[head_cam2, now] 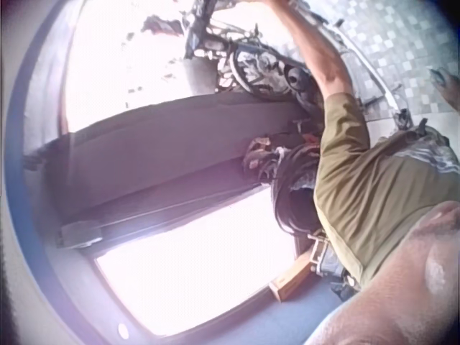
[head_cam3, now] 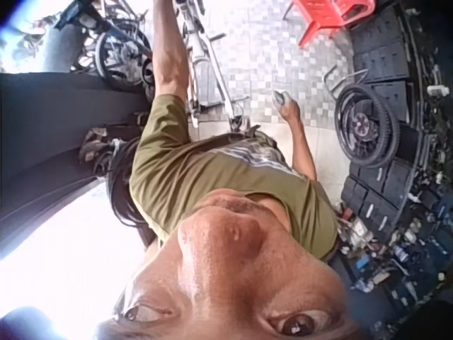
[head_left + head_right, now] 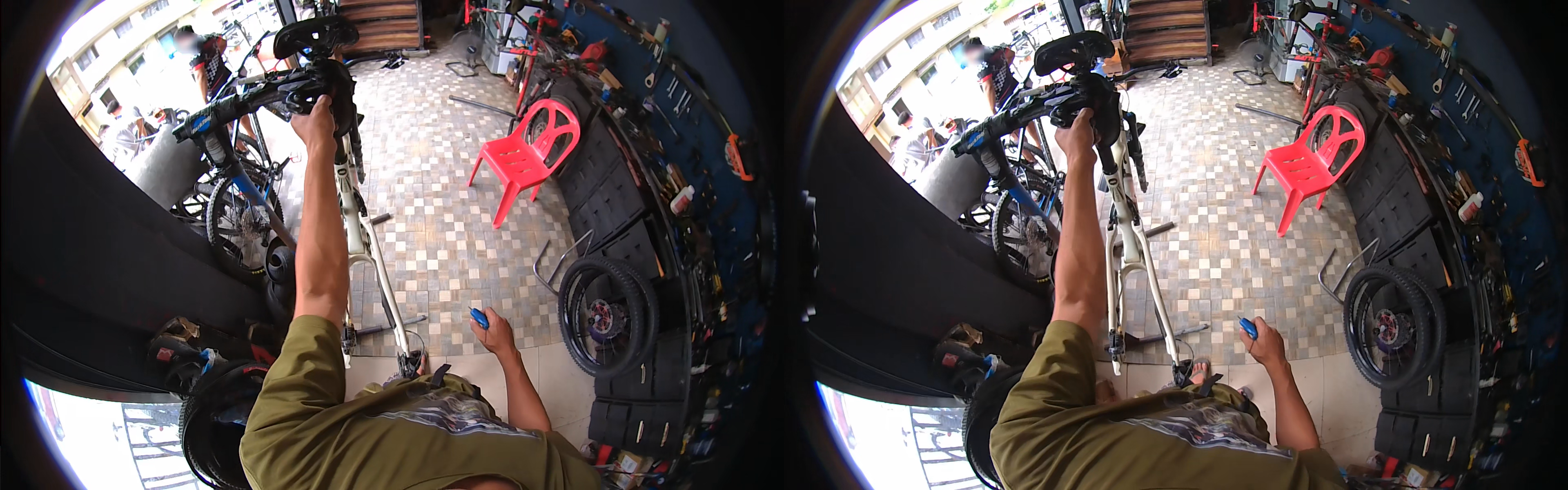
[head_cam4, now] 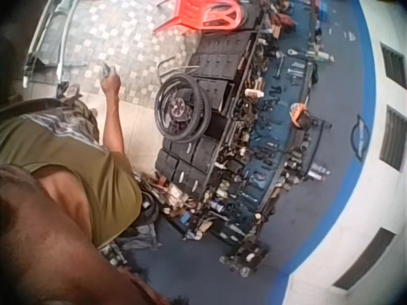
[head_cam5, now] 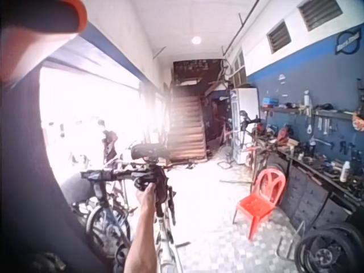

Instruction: The person works on a bicycle frame mounted on a repair stand, using a screwdriver to adjust components near the bottom bracket and chainstay. The person repeatedly reaches for tools on a cluttered workbench and returns to the bike to continue adjustments.

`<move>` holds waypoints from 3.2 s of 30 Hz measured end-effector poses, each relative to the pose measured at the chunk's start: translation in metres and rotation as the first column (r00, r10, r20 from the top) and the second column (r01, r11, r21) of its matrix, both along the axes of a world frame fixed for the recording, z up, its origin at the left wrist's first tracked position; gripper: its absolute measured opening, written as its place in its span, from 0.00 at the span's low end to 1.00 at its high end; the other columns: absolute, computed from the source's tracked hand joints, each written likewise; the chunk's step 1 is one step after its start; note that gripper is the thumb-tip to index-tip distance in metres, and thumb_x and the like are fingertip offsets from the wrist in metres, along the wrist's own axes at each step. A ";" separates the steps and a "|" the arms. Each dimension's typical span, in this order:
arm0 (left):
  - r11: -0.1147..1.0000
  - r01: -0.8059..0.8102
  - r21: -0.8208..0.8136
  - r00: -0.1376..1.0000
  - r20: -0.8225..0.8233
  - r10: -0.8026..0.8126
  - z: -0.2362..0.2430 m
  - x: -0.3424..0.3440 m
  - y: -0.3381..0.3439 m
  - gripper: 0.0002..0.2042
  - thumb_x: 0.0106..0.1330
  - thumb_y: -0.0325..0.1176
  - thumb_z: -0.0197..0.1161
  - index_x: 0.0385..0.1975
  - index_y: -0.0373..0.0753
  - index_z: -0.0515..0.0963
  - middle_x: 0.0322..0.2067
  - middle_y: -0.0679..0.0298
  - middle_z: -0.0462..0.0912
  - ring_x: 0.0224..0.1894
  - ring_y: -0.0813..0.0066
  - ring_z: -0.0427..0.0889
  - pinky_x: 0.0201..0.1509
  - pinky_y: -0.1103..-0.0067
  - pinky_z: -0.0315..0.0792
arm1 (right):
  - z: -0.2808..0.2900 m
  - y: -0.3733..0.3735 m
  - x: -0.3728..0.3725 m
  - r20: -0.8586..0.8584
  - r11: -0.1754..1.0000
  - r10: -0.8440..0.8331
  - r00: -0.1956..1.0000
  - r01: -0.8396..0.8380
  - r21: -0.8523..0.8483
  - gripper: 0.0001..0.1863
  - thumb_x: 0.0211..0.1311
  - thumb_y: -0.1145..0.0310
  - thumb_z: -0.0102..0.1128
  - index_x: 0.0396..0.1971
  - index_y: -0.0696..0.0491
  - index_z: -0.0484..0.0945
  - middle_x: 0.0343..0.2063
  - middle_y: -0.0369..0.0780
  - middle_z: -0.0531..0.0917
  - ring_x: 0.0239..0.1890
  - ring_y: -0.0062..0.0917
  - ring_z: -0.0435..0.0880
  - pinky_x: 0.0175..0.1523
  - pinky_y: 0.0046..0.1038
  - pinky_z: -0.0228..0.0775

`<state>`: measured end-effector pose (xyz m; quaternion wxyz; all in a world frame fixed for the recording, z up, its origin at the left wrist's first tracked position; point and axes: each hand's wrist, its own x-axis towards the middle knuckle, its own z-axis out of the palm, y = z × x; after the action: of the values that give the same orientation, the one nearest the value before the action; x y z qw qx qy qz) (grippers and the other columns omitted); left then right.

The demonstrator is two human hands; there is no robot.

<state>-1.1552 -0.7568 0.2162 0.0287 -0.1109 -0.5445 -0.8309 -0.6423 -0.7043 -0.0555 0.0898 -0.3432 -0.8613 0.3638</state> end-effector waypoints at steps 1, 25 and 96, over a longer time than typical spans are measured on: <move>0.987 -0.067 -0.149 0.991 -0.122 0.048 -0.005 -0.008 -0.009 0.07 0.59 0.32 0.71 0.28 0.36 0.81 0.19 0.66 0.79 0.19 0.75 0.76 0.23 0.74 0.68 | 0.002 -0.002 -0.008 -0.001 1.000 0.017 1.000 -0.017 -0.002 0.20 0.63 0.50 0.65 0.39 0.53 0.78 0.29 0.51 0.86 0.36 0.52 0.86 0.40 0.47 0.76; 0.300 -0.880 -0.369 0.393 -0.919 0.024 -0.161 0.149 0.009 0.46 0.55 0.60 0.76 0.59 0.22 0.71 0.58 0.35 0.76 0.53 0.33 0.79 0.58 0.47 0.73 | -0.013 0.001 0.313 0.274 0.820 -0.551 0.788 0.573 0.001 0.22 0.67 0.47 0.60 0.46 0.52 0.76 0.29 0.49 0.87 0.37 0.49 0.87 0.43 0.50 0.77; -0.200 -0.425 -0.883 -0.642 0.450 -0.621 -0.398 1.302 0.480 0.36 0.49 0.34 0.75 0.61 0.50 0.65 0.54 0.47 0.75 0.58 0.44 0.79 0.60 0.55 0.76 | 0.071 0.337 1.093 -0.135 0.276 -0.952 0.273 0.961 -0.003 0.13 0.69 0.60 0.63 0.46 0.50 0.76 0.33 0.45 0.88 0.39 0.46 0.87 0.44 0.45 0.77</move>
<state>0.1464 -0.2772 -0.1821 -0.2448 -0.8977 -0.2965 0.2153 0.4503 -0.3670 0.0155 0.3509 -0.7669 -0.4898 0.2208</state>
